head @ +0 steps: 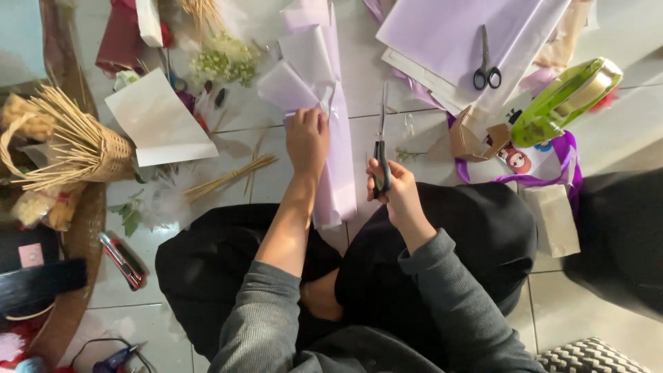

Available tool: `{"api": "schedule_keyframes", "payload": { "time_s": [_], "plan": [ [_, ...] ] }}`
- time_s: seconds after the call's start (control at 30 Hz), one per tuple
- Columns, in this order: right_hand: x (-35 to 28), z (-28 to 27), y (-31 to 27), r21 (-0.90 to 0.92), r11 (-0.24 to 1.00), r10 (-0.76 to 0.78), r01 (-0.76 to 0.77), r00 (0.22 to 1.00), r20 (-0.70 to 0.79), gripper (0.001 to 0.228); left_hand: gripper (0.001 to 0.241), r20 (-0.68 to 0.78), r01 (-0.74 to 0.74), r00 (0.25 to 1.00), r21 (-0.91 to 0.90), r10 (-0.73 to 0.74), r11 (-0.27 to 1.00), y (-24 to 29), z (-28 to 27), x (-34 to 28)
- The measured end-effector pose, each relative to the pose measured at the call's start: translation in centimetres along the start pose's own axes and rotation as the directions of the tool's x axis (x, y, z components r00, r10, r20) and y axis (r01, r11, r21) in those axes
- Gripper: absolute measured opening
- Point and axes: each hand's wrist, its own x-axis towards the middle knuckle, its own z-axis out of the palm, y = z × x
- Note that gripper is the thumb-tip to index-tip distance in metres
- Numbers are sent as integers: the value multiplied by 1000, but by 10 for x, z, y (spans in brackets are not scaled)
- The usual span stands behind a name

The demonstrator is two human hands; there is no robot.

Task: Preparing and cutting purple wrapping paper to be used for a floral bouquet.

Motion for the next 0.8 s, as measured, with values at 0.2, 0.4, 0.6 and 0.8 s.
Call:
{"api": "schedule_keyframes", "payload": {
  "time_s": [0.2,0.4,0.6,0.8],
  "plan": [
    [2,1,-3,30,999,16,-18,997,69,35,14,35,19,999,-10,-19,1000,3,-5,1],
    [1,0,1,29,1000,-9,6,992,122,36,20,83,-198,979,122,189,973,13,-26,3],
    [3,2,4,-2,992,123,-124,977,174,40,19,154,-222,967,107,204,969,9,-28,3],
    [-1,8,17,-41,952,303,-303,922,241,45,27,259,-51,962,-152,89,987,-11,-12,-7]
  ]
}}
